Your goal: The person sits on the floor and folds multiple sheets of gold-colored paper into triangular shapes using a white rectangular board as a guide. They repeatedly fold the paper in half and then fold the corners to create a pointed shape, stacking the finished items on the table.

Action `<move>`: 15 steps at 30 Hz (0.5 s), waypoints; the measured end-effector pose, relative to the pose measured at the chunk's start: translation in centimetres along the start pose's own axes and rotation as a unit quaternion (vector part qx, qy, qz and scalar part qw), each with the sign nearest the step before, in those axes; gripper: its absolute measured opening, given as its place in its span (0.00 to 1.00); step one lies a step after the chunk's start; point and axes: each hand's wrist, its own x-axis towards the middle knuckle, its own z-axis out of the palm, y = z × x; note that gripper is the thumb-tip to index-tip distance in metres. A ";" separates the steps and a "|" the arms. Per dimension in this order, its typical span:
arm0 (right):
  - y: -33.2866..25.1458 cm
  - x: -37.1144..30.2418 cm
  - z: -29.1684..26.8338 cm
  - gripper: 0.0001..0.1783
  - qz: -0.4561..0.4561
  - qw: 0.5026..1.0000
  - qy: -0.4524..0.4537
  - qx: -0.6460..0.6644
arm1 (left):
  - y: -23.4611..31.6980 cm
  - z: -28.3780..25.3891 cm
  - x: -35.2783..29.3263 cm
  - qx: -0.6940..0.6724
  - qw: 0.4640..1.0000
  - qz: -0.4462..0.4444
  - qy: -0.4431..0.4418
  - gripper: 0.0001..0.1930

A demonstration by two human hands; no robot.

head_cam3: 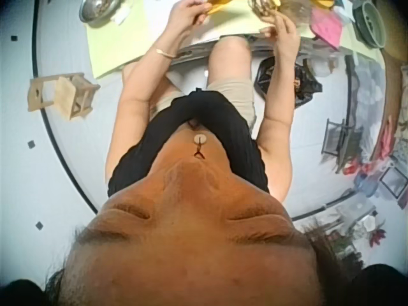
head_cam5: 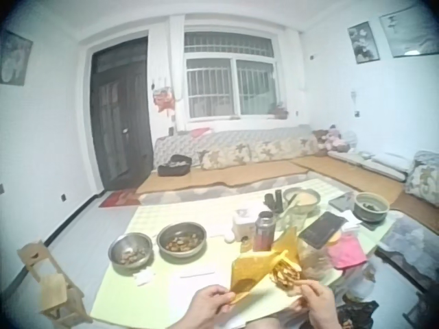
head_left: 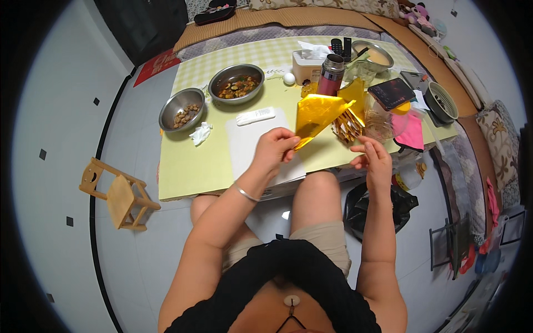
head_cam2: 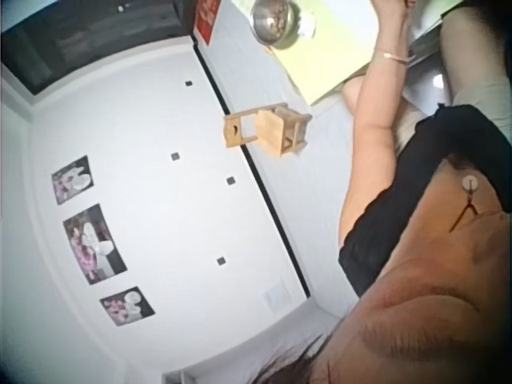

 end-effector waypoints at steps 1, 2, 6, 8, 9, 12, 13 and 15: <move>0.0 -0.4 -0.8 0.16 -0.005 1.000 0.009 -0.004 | -0.4 1.3 0.9 -0.018 1.000 -0.010 0.004 0.05; 0.0 -0.8 -1.6 0.15 -0.011 1.000 0.020 -0.008 | -0.9 2.7 1.7 -0.035 0.999 -0.020 0.006 0.05; 0.5 -2.1 -4.2 0.13 -0.010 0.999 0.048 -0.007 | -2.6 7.4 4.5 -0.092 0.994 -0.054 0.001 0.04; 0.9 -2.3 -5.2 0.12 -0.008 0.998 0.058 -0.005 | -3.1 9.5 5.6 -0.128 0.989 -0.072 -0.002 0.04; 0.9 -2.3 -5.3 0.12 -0.013 0.998 0.064 -0.003 | -3.3 10.5 6.1 -0.147 0.986 -0.080 -0.002 0.04; 0.1 -2.4 -5.9 0.12 -0.037 0.996 0.081 -0.007 | -3.8 13.4 7.5 -0.140 0.988 -0.070 -0.002 0.05; -0.3 -2.2 -6.0 0.12 -0.051 0.995 0.084 -0.014 | -3.7 14.3 8.0 -0.160 0.985 -0.067 0.007 0.06; -0.9 -1.7 -5.9 0.12 -0.093 0.990 0.095 -0.037 | -3.2 15.6 9.1 -0.151 0.986 -0.068 0.018 0.06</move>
